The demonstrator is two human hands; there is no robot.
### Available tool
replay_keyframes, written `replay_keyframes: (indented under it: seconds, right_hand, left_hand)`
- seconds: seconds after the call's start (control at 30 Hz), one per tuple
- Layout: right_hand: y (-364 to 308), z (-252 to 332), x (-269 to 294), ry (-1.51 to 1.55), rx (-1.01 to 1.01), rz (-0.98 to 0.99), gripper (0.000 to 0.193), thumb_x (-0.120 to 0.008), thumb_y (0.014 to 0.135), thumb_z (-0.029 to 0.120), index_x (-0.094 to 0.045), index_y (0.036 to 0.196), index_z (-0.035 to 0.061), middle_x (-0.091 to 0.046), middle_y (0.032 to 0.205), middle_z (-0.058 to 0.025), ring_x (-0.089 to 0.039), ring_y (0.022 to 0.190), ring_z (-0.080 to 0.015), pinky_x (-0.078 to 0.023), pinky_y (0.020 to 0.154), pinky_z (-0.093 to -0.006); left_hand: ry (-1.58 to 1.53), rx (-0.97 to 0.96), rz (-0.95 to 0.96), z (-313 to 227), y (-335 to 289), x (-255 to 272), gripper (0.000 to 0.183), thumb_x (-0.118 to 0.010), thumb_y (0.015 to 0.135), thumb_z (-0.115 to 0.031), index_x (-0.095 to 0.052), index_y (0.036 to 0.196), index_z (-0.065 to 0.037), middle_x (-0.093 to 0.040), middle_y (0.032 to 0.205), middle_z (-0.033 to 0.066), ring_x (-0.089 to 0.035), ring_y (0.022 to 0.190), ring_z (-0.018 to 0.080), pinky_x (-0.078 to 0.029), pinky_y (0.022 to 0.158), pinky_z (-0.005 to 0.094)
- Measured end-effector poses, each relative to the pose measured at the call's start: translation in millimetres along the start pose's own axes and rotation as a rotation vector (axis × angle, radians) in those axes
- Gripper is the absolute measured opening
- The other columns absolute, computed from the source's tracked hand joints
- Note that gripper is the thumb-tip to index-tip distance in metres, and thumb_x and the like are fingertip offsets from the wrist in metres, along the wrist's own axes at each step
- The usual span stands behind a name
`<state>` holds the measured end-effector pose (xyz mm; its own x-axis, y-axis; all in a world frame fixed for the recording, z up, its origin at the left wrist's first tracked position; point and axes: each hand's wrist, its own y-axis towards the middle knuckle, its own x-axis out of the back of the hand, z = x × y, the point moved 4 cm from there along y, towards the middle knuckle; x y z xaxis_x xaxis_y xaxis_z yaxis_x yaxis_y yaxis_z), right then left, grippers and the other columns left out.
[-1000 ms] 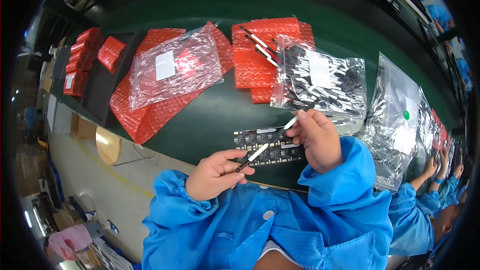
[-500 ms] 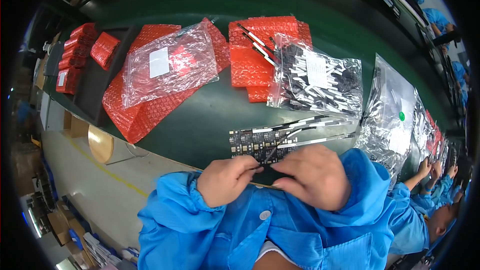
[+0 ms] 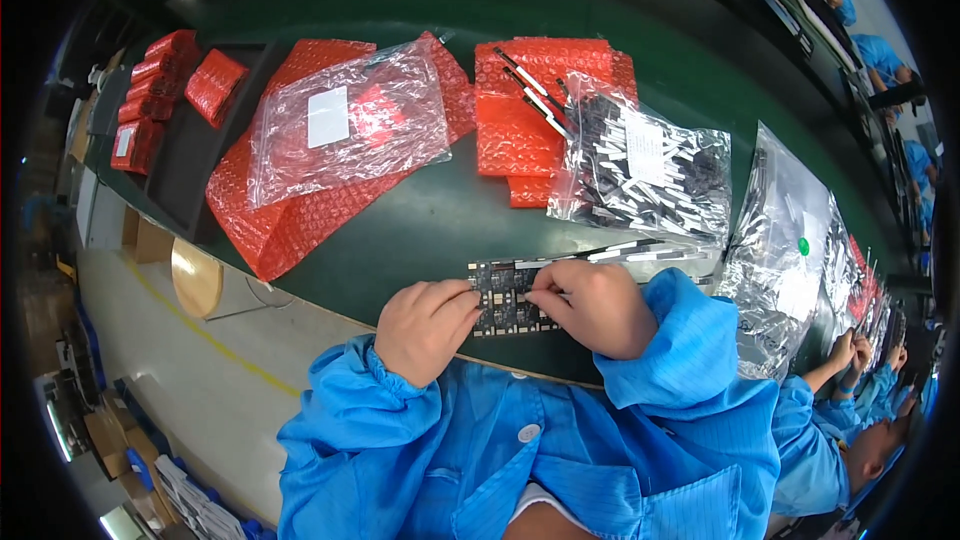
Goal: The person assembles and inspects small electronic circuit boards at a factory workbench, using tweezers to manipulate electronic components.
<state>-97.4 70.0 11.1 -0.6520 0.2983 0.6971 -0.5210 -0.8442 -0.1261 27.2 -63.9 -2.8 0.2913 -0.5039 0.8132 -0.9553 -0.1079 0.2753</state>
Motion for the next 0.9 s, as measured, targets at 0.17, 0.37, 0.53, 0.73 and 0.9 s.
replay_keyframes:
  seconds: [0.17, 0.37, 0.53, 0.73, 0.9]
  right_hand:
    - [6, -1, -8, -0.001, -0.034, 0.023, 0.015, -0.064, 0.076, 0.02, -0.062, 0.077, 0.006, -0.062, 0.073, -0.012, -0.061, 0.066, -0.0292, -0.048, 0.059, -0.0365]
    - [9, -13, 5, 0.054, -0.217, 0.026, 0.015, -0.064, 0.078, 0.017, -0.063, 0.083, 0.0032, -0.062, 0.066, -0.0117, -0.062, 0.058, -0.0221, -0.047, 0.054, -0.0309]
    - [4, -19, 8, 0.066, -0.286, 0.039, 0.015, -0.065, 0.078, 0.017, -0.063, 0.082, 0.003, -0.062, 0.066, -0.0109, -0.061, 0.058, -0.0208, -0.047, 0.053, -0.0301]
    - [2, -13, -5, 0.035, -0.198, 0.077, 0.015, -0.064, 0.077, 0.021, -0.063, 0.078, 0.006, -0.062, 0.067, -0.0106, -0.062, 0.06, -0.0245, -0.048, 0.055, -0.0338]
    - [4, -10, -17, -0.027, -0.14, 0.088, 0.015, -0.063, 0.076, 0.023, -0.063, 0.072, 0.0087, -0.062, 0.066, -0.0102, -0.062, 0.061, -0.0271, -0.049, 0.056, -0.0369]
  left_hand:
    - [0.017, -0.092, -0.035, 0, -4, -5, 0.023, -0.07, 0.066, -0.011, -0.062, 0.087, -0.005, -0.059, 0.093, 0.0064, -0.057, 0.078, 0.0235, -0.047, 0.067, 0.0343]
    - [-0.016, -0.163, -0.017, -1, -4, -11, 0.024, -0.071, 0.064, -0.014, -0.062, 0.086, -0.006, -0.059, 0.093, 0.0057, -0.056, 0.08, 0.0229, -0.045, 0.067, 0.0338]
    - [-0.019, -0.129, -0.011, 2, -4, -13, 0.026, -0.073, 0.062, -0.014, -0.062, 0.084, -0.006, -0.059, 0.094, 0.0062, -0.056, 0.08, 0.0248, -0.045, 0.071, 0.0368]
    - [-0.008, -0.129, -0.012, 0, -3, -11, 0.026, -0.073, 0.062, -0.014, -0.063, 0.084, -0.006, -0.059, 0.094, 0.0056, -0.056, 0.08, 0.0239, -0.045, 0.07, 0.036]
    - [-0.022, -0.215, 0.004, -8, 2, -13, 0.026, -0.071, 0.065, -0.015, -0.063, 0.088, -0.006, -0.058, 0.094, 0.0042, -0.054, 0.082, 0.0211, -0.045, 0.068, 0.033]
